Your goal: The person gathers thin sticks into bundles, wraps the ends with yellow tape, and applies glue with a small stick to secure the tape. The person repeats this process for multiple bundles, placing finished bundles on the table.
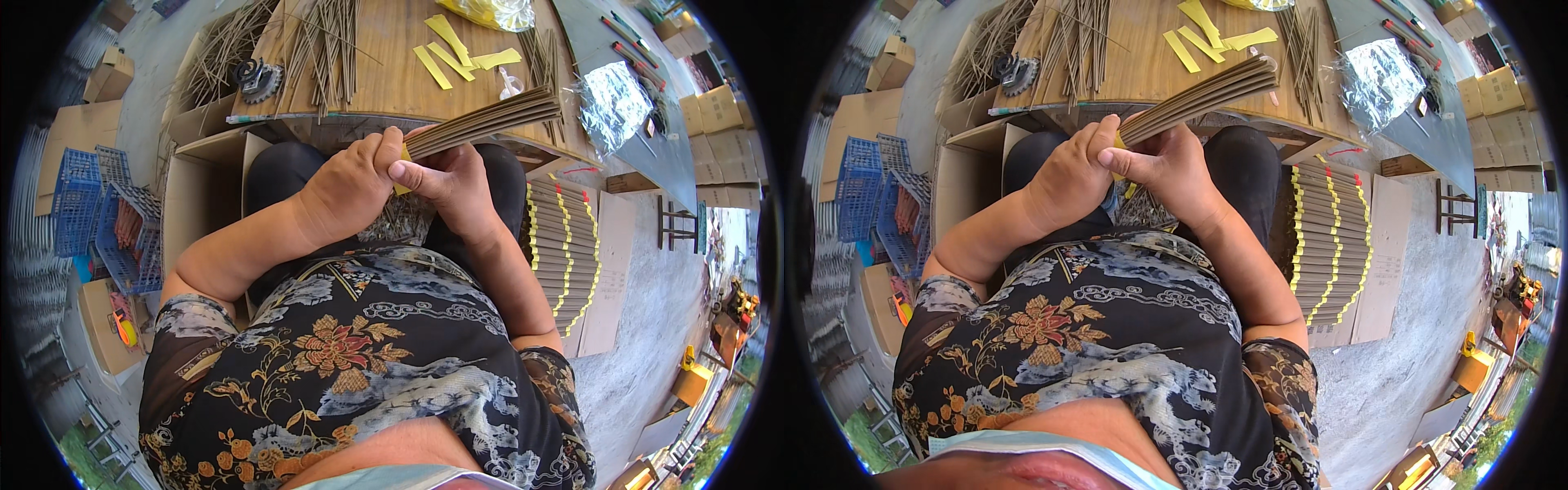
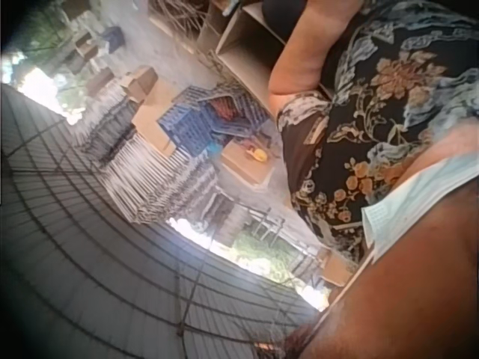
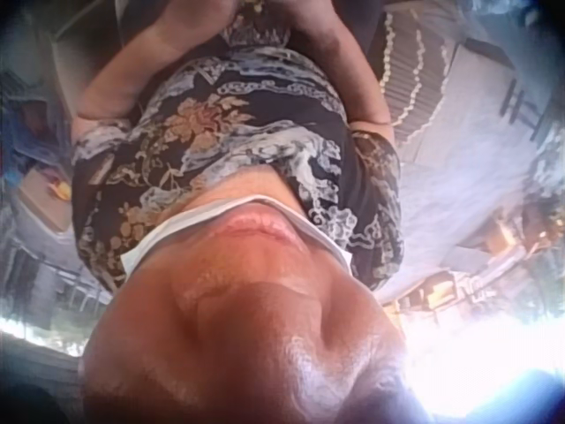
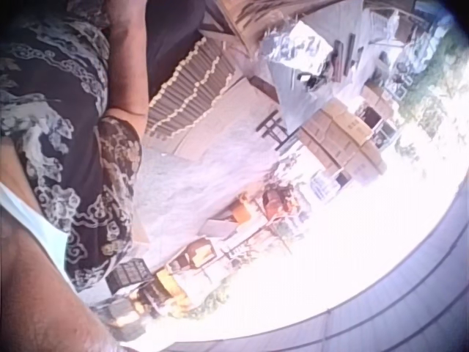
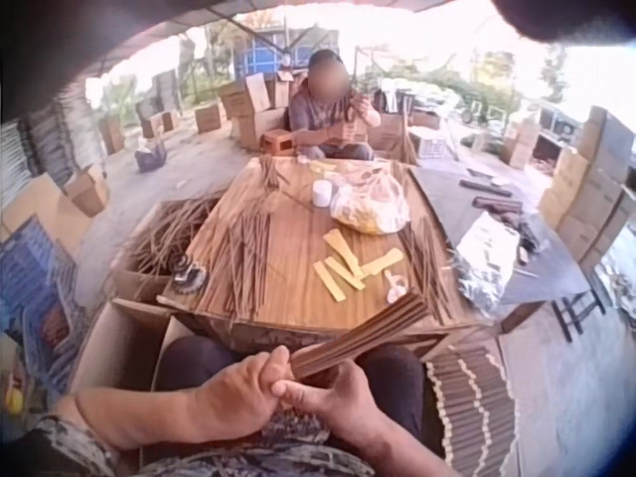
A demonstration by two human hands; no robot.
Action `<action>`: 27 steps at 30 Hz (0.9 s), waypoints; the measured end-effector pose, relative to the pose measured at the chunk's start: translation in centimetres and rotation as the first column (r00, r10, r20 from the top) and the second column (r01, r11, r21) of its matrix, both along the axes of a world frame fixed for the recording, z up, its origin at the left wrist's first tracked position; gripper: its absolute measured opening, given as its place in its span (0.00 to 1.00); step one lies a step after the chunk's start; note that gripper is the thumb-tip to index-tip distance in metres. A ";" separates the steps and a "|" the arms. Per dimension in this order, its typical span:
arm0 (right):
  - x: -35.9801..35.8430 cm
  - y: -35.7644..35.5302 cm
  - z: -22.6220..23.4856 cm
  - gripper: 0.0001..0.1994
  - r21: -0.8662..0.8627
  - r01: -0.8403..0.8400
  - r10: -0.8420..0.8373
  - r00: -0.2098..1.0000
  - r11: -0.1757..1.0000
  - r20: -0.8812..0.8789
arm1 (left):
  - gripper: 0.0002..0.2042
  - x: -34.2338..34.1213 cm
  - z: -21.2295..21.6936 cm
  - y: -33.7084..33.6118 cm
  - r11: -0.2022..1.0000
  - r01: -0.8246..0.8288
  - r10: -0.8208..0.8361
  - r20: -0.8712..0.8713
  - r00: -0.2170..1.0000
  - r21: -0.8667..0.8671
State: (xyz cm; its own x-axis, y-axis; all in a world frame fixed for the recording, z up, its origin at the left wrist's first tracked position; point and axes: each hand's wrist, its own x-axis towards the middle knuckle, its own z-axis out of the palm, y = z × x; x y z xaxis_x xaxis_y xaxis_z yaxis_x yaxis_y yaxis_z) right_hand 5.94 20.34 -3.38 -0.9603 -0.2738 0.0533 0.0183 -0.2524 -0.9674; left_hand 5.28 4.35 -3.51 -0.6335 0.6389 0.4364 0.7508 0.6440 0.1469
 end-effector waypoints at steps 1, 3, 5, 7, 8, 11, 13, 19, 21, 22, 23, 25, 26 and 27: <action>0.0 0.1 0.1 0.18 -0.002 -0.030 0.030 0.999 1.000 0.037 | 0.19 0.0 0.1 0.0 1.000 0.004 -0.005 0.016 1.000 0.016; -0.1 0.5 0.4 0.17 -0.028 -0.092 0.094 0.992 0.995 0.079 | 0.19 0.0 0.3 -0.1 0.999 0.012 -0.014 0.048 0.999 0.048; -0.2 0.7 0.4 0.16 -0.019 -0.118 0.119 0.989 0.993 0.082 | 0.19 -0.1 0.5 -0.2 0.998 0.023 -0.031 0.119 0.992 0.067; -0.2 0.7 0.1 0.14 0.030 -0.111 0.110 0.993 0.993 0.050 | 0.20 -0.1 0.6 -0.3 0.995 0.039 -0.053 0.158 0.986 0.092; -0.3 0.8 -0.1 0.14 0.056 -0.123 0.121 0.992 0.991 0.039 | 0.20 -0.1 0.6 -0.4 0.993 0.050 -0.067 0.163 0.984 0.108; -0.5 1.1 -0.4 0.14 0.132 -0.154 0.152 0.988 0.979 0.021 | 0.21 0.0 0.9 -0.4 0.988 0.060 -0.089 0.209 0.974 0.141; -0.6 1.2 0.0 0.14 0.179 -0.168 0.167 0.986 0.969 0.020 | 0.21 0.1 1.1 -0.4 0.984 0.063 -0.104 0.250 0.963 0.168; -0.7 1.2 0.3 0.11 0.227 -0.122 0.137 0.989 0.966 -0.048 | 0.21 0.2 1.4 -0.6 0.967 0.065 -0.151 0.352 0.924 0.246; -0.6 1.2 0.6 0.12 0.190 -0.115 0.125 0.991 0.975 -0.041 | 0.20 0.3 1.5 -0.7 0.965 0.062 -0.156 0.371 0.915 0.253; -0.6 1.1 0.6 0.12 0.171 -0.112 0.120 0.992 0.979 -0.038 | 0.20 0.3 1.6 -0.7 0.962 0.056 -0.163 0.395 0.904 0.268; -0.6 1.2 0.6 0.12 0.186 -0.114 0.124 0.991 0.976 -0.045 | 0.20 0.4 1.8 -0.7 0.958 0.049 -0.169 0.417 0.893 0.283; -0.7 1.3 0.5 0.11 0.216 -0.118 0.133 0.989 0.969 -0.059 | 0.20 0.5 2.2 -0.6 0.953 0.032 -0.183 0.488 0.854 0.302; -0.7 1.4 0.5 0.11 0.222 -0.119 0.136 0.989 0.968 -0.063 | 0.20 0.5 2.5 -0.6 0.951 0.021 -0.191 0.534 0.824 0.307; -0.7 1.5 0.5 0.12 0.228 -0.120 0.139 0.988 0.966 -0.067 | 0.20 0.6 2.6 -0.7 0.950 0.010 -0.198 0.578 0.791 0.311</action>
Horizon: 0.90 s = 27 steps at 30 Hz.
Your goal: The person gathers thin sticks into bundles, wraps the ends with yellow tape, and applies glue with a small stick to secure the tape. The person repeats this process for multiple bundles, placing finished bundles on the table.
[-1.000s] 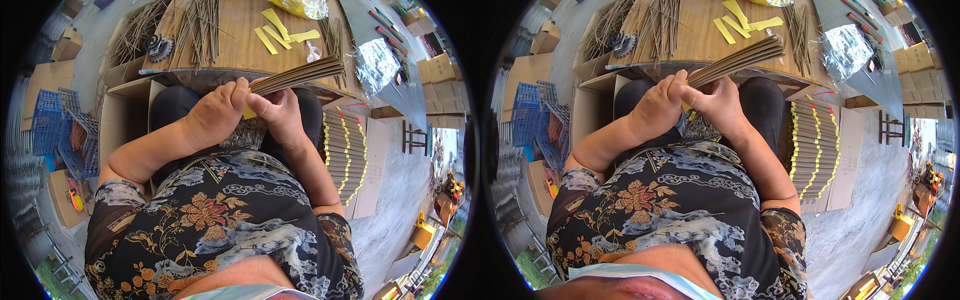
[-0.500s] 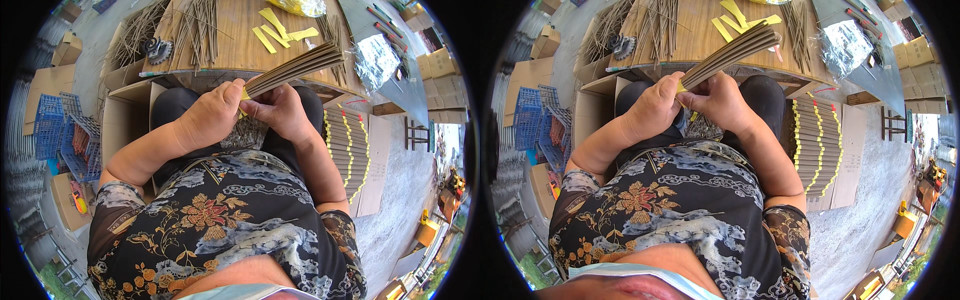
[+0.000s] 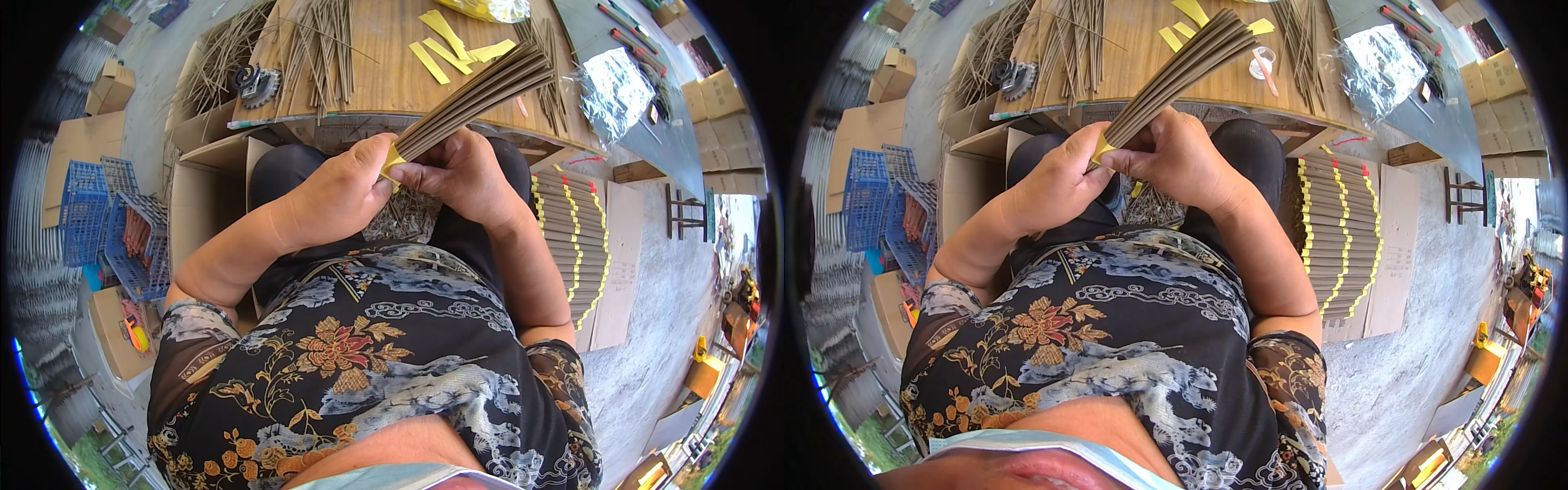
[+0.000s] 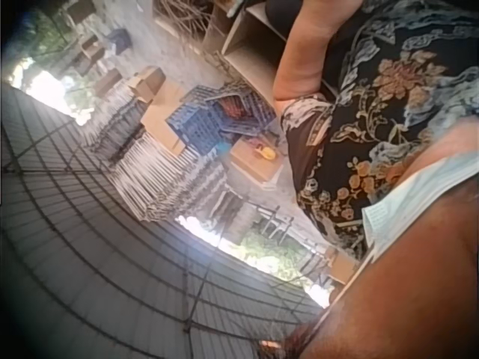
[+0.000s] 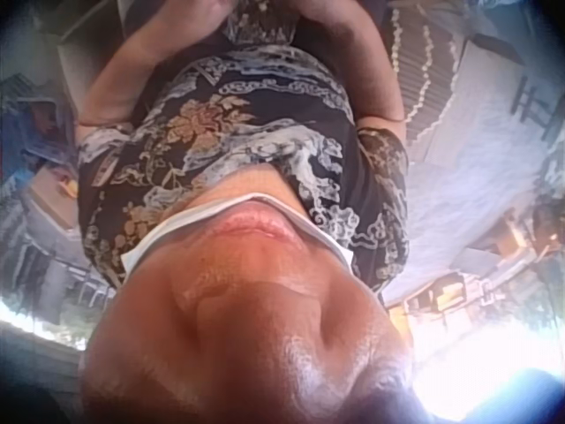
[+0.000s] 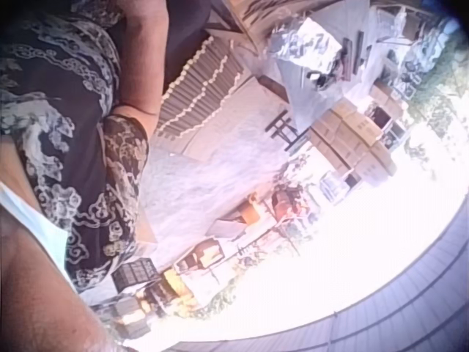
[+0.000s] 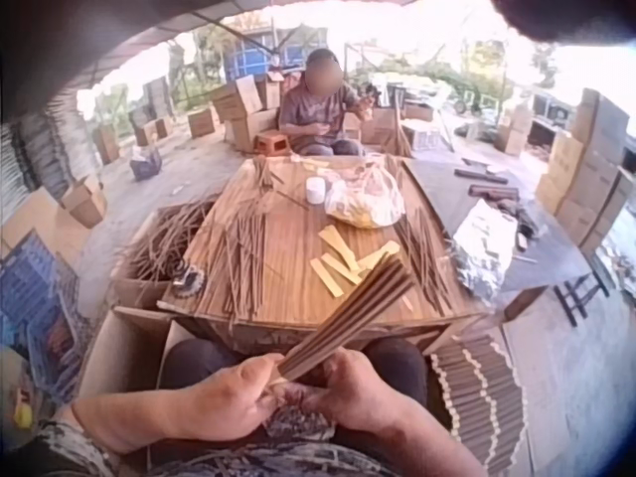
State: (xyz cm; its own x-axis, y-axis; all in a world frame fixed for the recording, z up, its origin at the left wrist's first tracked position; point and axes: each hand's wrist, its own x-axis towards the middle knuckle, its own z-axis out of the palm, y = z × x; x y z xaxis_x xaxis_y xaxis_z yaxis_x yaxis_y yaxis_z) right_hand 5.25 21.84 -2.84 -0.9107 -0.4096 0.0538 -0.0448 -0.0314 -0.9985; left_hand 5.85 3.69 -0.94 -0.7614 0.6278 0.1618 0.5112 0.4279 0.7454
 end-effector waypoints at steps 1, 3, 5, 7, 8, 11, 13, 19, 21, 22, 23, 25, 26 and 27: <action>0.0 0.1 0.0 0.12 0.005 -0.002 0.002 1.000 1.000 -0.005 | 0.21 0.0 0.0 -0.1 1.000 0.004 -0.004 0.008 1.000 -0.002; -0.1 0.1 -0.1 0.12 0.003 -0.003 0.003 0.999 1.000 -0.049 | 0.22 0.1 0.0 -0.2 1.000 0.012 -0.012 0.023 1.000 -0.007; -0.2 0.3 -0.1 0.13 0.058 0.003 0.003 0.994 0.998 -0.105 | 0.22 0.6 1.1 0.0 0.999 0.004 0.002 0.181 0.983 -0.034; -0.2 0.8 0.3 0.15 0.167 0.015 0.014 0.985 0.986 -0.175 | 0.21 0.5 0.8 0.0 0.998 0.045 -0.053 0.179 0.982 0.052; -0.2 0.8 0.4 0.15 0.213 0.031 0.019 0.974 0.977 -0.226 | 0.21 0.2 -0.6 -0.1 0.985 0.095 -0.109 0.092 0.990 0.146; -0.3 0.9 0.9 0.16 0.275 0.074 0.019 0.947 0.959 -0.320 | 0.19 0.1 0.4 -0.6 0.962 0.062 -0.165 0.384 0.909 0.268; -0.1 0.7 1.3 0.17 0.211 0.070 -0.002 0.951 0.975 -0.309 | 0.19 0.3 1.0 -0.7 0.942 0.023 -0.218 0.560 0.800 0.334; -0.3 0.6 1.6 0.17 0.219 0.127 -0.022 0.905 0.967 -0.424 | 0.13 0.2 1.9 -0.9 0.899 -0.050 -0.271 0.643 0.716 0.435; -0.5 0.6 1.6 0.19 0.253 0.121 -0.031 0.942 0.960 -0.335 | 0.13 -0.1 2.1 -0.9 0.882 -0.097 -0.285 0.687 0.669 0.461; -0.6 0.5 1.5 0.21 0.268 0.117 -0.036 0.957 0.956 -0.288 | 0.13 -0.2 1.9 -1.0 0.867 -0.142 -0.291 0.715 0.635 0.479; -0.7 0.3 1.3 0.22 0.154 0.103 -0.055 0.955 0.983 -0.290 | 0.13 -0.3 1.8 -1.0 0.849 -0.190 -0.298 0.743 0.600 0.493; -0.9 -0.4 1.0 0.23 -0.078 0.075 -0.095 0.954 0.994 -0.286 | 0.12 -0.3 1.4 -1.1 0.832 -0.224 -0.303 0.755 0.582 0.507; -1.1 -0.8 1.3 0.23 -0.253 0.052 -0.106 0.973 0.966 -0.205 | 0.12 -0.2 1.2 -0.9 0.836 -0.205 -0.301 0.738 0.604 0.509; -1.5 -1.2 1.8 0.23 -0.421 0.042 -0.102 0.987 0.906 -0.123 | 0.12 -0.2 1.1 -0.9 0.848 -0.162 -0.291 0.698 0.654 0.505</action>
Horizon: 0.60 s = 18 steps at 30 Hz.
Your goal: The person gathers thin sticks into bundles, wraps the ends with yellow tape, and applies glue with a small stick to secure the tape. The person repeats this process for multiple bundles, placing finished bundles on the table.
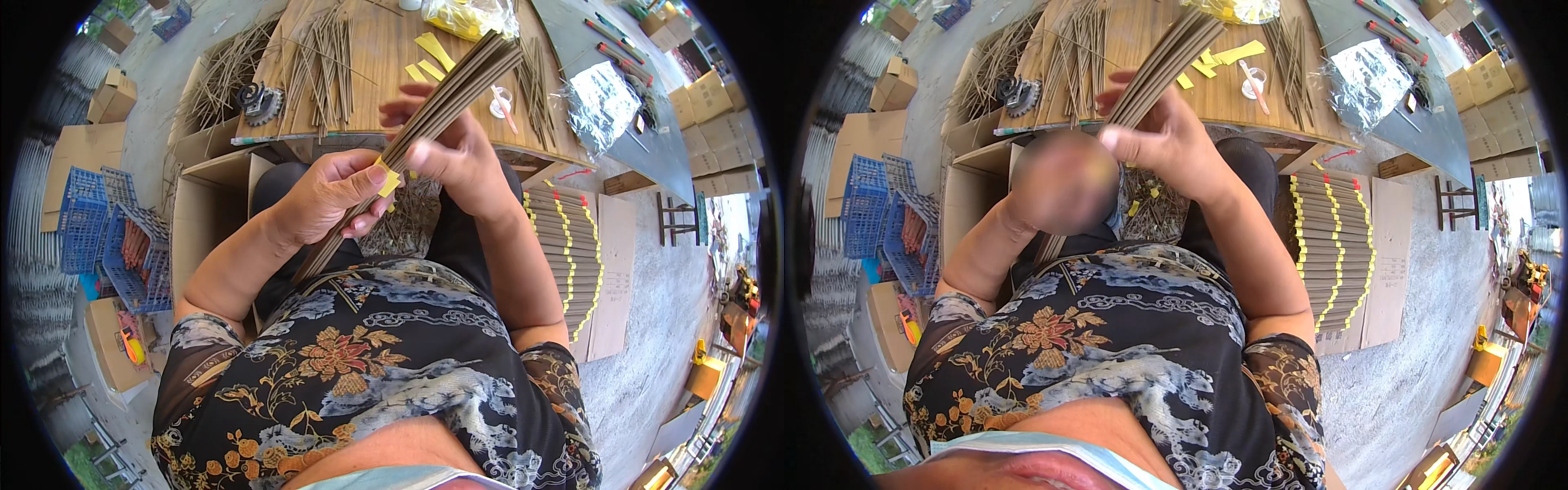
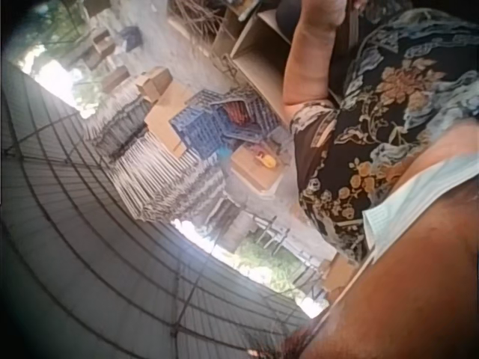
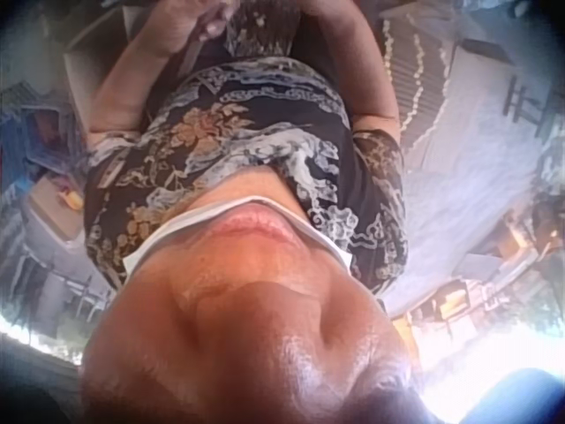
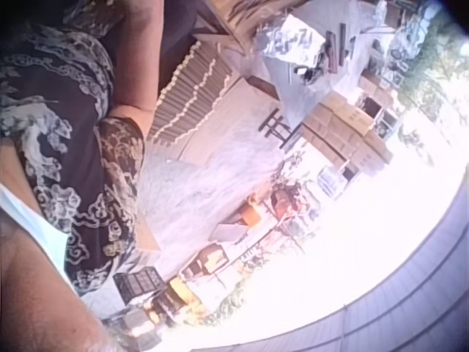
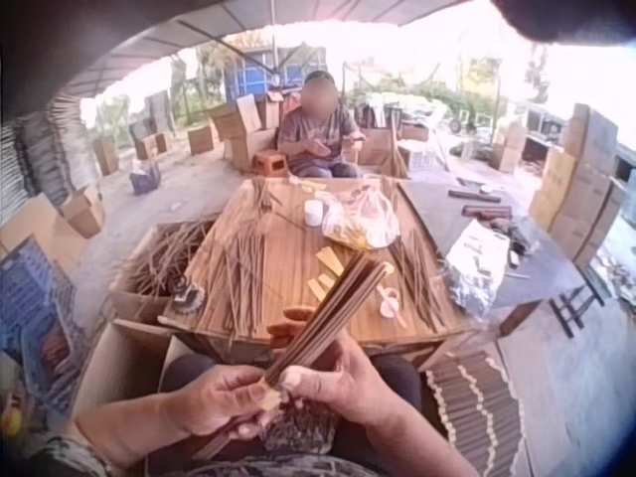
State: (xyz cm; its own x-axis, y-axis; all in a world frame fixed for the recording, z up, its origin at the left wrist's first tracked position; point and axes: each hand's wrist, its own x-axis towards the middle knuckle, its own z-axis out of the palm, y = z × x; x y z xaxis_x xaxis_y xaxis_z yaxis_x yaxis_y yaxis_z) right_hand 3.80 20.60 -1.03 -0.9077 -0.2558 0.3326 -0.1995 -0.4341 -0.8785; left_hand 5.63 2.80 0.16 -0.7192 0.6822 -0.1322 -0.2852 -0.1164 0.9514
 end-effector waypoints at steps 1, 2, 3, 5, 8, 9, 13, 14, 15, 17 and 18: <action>-0.2 -0.7 0.7 0.23 -0.183 -0.030 0.042 0.997 0.983 0.062 | 0.12 0.1 -0.2 0.0 1.000 0.005 -0.007 -0.084 0.996 -0.022; -0.2 -1.7 1.6 0.18 -0.326 -0.006 0.053 0.989 0.945 0.135 | 0.12 0.1 -0.4 0.1 0.999 0.005 -0.012 -0.163 0.987 -0.044; -0.2 -1.7 1.6 0.15 -0.396 -0.056 0.123 0.982 0.916 0.145 | 0.11 0.1 -0.5 0.1 0.998 0.005 -0.019 -0.233 0.972 -0.059; -0.9 -1.9 3.0 0.13 -0.520 -0.167 0.268 0.956 0.837 0.124 | 0.11 -0.4 -0.6 0.2 0.997 -0.004 -0.022 -0.336 0.942 -0.078; -0.3 -2.4 3.1 0.15 -0.460 0.011 0.105 0.968 0.888 0.227 | 0.13 -0.3 -1.4 0.1 0.992 -0.010 -0.037 -0.373 0.927 -0.123; -0.4 -2.3 3.1 0.15 -0.449 0.046 0.077 0.965 0.892 0.252 | 0.14 -0.7 -1.7 0.3 0.992 -0.011 -0.043 -0.410 0.911 -0.128; 0.1 -2.1 4.5 0.09 -0.382 0.222 -0.119 0.954 0.897 0.274 | 0.15 -1.6 -2.0 0.9 0.992 -0.022 -0.048 -0.522 0.852 -0.128; 0.0 -2.1 4.6 0.06 -0.402 0.225 -0.129 0.959 0.887 0.253 | 0.14 -2.0 -2.7 1.2 0.992 -0.056 -0.024 -0.601 0.799 -0.114; -0.2 -2.0 4.9 0.06 -0.381 0.233 -0.145 0.959 0.895 0.245 | 0.14 -2.4 -3.0 1.6 0.991 -0.089 0.000 -0.674 0.739 -0.098; -0.1 -1.7 5.0 0.07 -0.337 0.265 -0.186 0.950 0.903 0.251 | 0.12 -2.0 -2.1 2.4 0.997 -0.076 0.038 -0.633 0.773 -0.032; -0.2 -1.5 5.2 0.06 -0.343 0.255 -0.175 0.953 0.904 0.248 | 0.11 -2.1 -1.9 2.7 0.999 -0.043 0.030 -0.575 0.817 -0.010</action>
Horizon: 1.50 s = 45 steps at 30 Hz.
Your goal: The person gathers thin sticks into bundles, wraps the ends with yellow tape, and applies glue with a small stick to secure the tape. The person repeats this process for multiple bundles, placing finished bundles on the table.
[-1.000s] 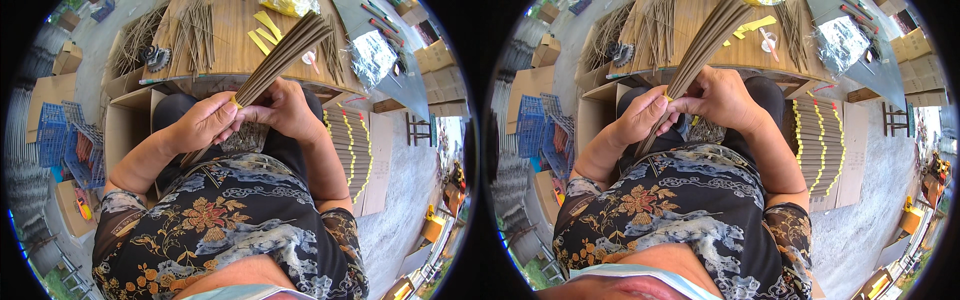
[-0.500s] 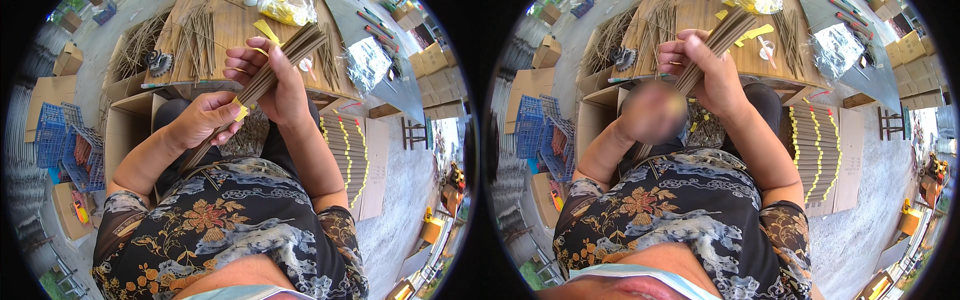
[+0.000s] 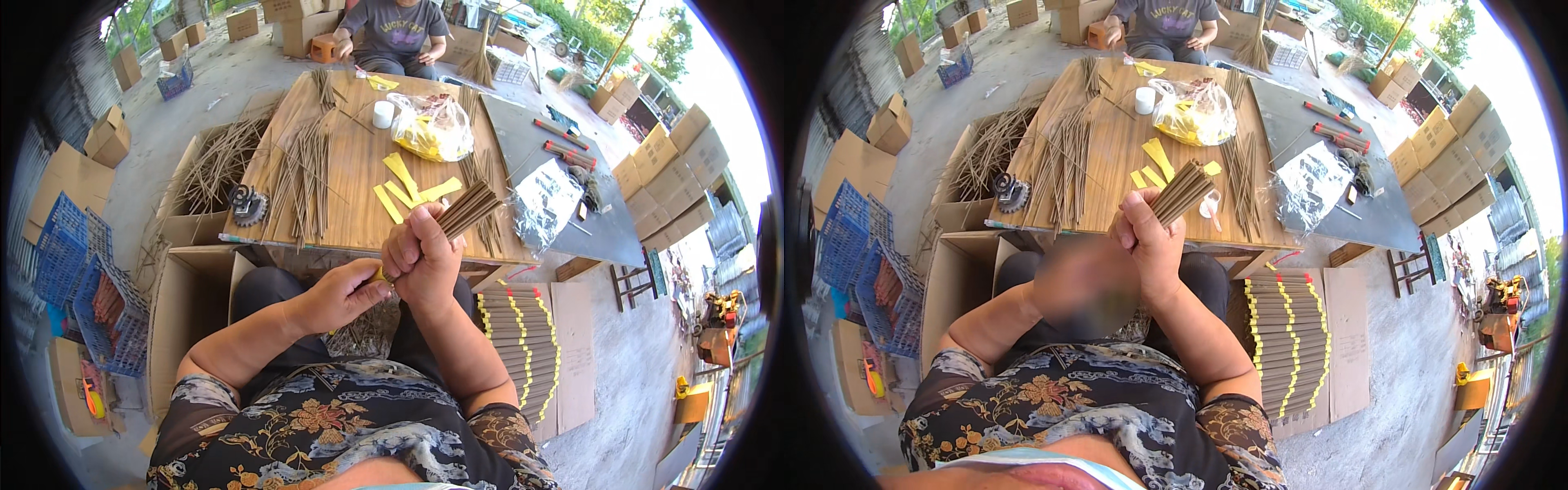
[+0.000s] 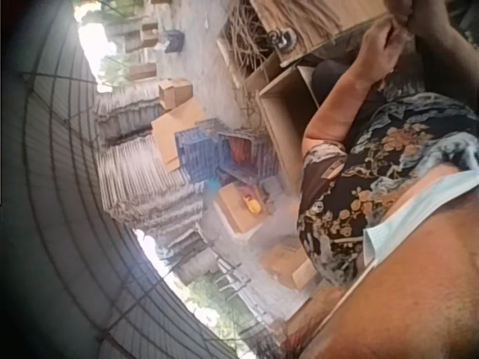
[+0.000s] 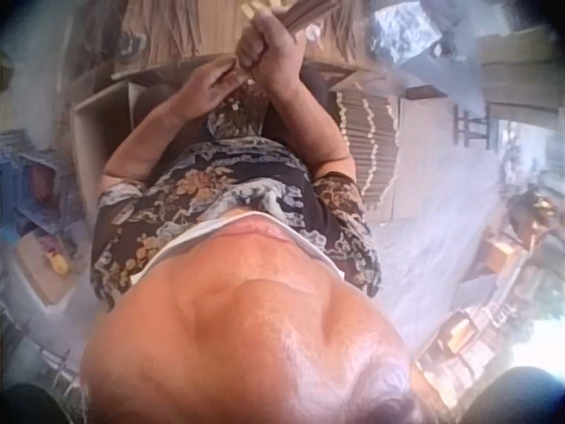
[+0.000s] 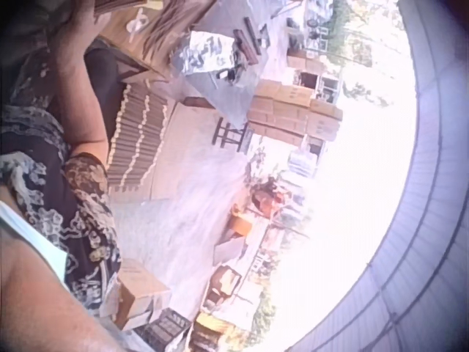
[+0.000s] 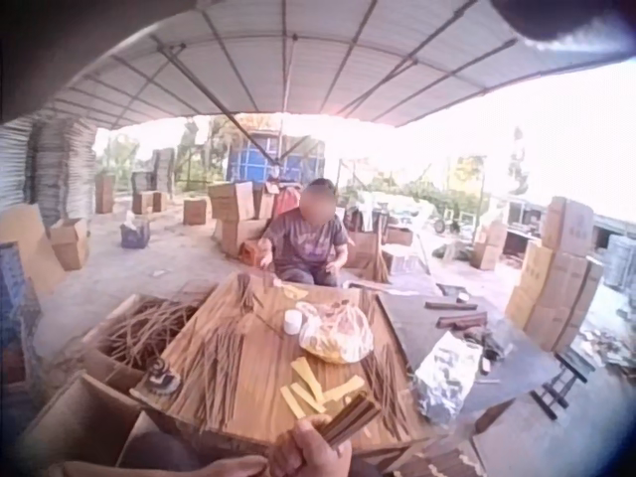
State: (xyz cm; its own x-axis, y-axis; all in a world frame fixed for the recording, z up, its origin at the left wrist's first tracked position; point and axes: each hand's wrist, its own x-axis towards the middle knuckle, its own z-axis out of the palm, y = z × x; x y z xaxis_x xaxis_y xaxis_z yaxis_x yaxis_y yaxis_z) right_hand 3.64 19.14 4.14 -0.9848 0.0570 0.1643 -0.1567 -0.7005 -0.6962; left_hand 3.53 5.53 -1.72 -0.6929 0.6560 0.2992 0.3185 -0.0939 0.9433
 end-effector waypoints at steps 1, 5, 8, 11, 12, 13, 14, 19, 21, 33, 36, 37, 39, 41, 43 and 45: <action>-0.1 0.1 0.0 0.07 0.005 -0.009 0.009 1.000 1.000 -0.002 | 0.11 0.1 0.2 0.2 0.999 0.030 -0.031 0.074 0.997 0.024; -1.0 0.9 -0.4 0.09 0.018 -0.040 0.039 0.999 0.999 0.008 | 0.10 0.2 1.4 0.7 0.995 0.056 -0.077 0.269 0.960 0.084; -1.3 1.0 0.3 0.11 0.033 -0.017 0.017 1.000 0.999 0.015 | 0.10 -0.4 1.0 1.1 0.999 0.008 -0.014 0.152 0.988 0.037; -2.2 1.2 0.3 0.12 0.010 -0.109 0.109 0.994 0.994 -0.014 | 0.10 -0.8 0.7 1.3 0.998 -0.063 0.063 0.075 0.995 0.005; -2.8 1.1 0.3 0.10 0.059 -0.118 0.120 0.993 0.991 -0.021 | 0.09 -1.2 0.6 1.2 0.997 -0.070 0.067 0.085 0.994 0.026; -3.2 1.0 0.5 0.09 0.114 -0.127 0.135 0.989 0.985 -0.061 | 0.09 -1.2 0.5 1.1 0.996 -0.081 0.076 0.104 0.992 0.041; -3.8 1.3 0.5 0.14 0.263 -0.082 0.130 0.976 0.961 -0.173 | 0.08 -1.2 0.8 1.3 0.988 -0.090 0.059 0.236 0.970 0.123; -7.3 5.7 -1.1 0.18 0.399 0.276 -0.194 0.953 0.874 -0.234 | 0.09 -4.0 0.0 0.8 0.893 -0.270 0.150 0.328 0.933 0.360; -9.2 10.9 -5.1 0.14 0.704 0.425 -0.369 0.897 0.569 -0.243 | 0.09 -5.9 -0.3 0.3 0.864 -0.277 0.126 0.353 0.927 0.420; -10.2 15.7 -14.9 0.17 0.957 -0.201 -0.560 0.827 -0.210 0.051 | 0.14 -12.6 -3.6 2.3 0.801 -0.233 -0.042 0.440 0.897 0.551; -9.9 16.1 -15.1 0.12 0.996 -0.059 -0.526 0.846 0.063 0.083 | 0.14 -13.0 -4.6 3.2 0.769 -0.253 -0.079 0.479 0.874 0.588; -9.4 16.4 -14.6 0.11 0.968 0.026 -0.512 0.852 0.249 0.108 | 0.14 -13.0 -4.7 3.5 0.768 -0.261 -0.086 0.498 0.863 0.585; -8.4 16.1 -12.6 0.07 0.883 0.088 -0.491 0.854 0.460 0.171 | 0.14 -13.0 -5.2 3.8 0.765 -0.281 -0.096 0.535 0.839 0.579; -7.4 15.3 -10.1 0.07 0.949 0.053 -0.555 0.821 0.311 0.136 | 0.14 -12.9 -5.6 3.6 0.756 -0.306 -0.101 0.565 0.819 0.579; -6.7 15.8 -10.4 0.06 0.991 0.122 -0.499 0.857 -0.053 -0.132 | 0.14 -12.9 -5.9 3.6 0.753 -0.316 -0.118 0.591 0.798 0.577; -6.7 15.8 -10.7 0.06 0.949 0.187 -0.406 0.870 -0.253 -0.280 | 0.13 -12.9 -6.2 3.7 0.750 -0.329 -0.126 0.612 0.780 0.574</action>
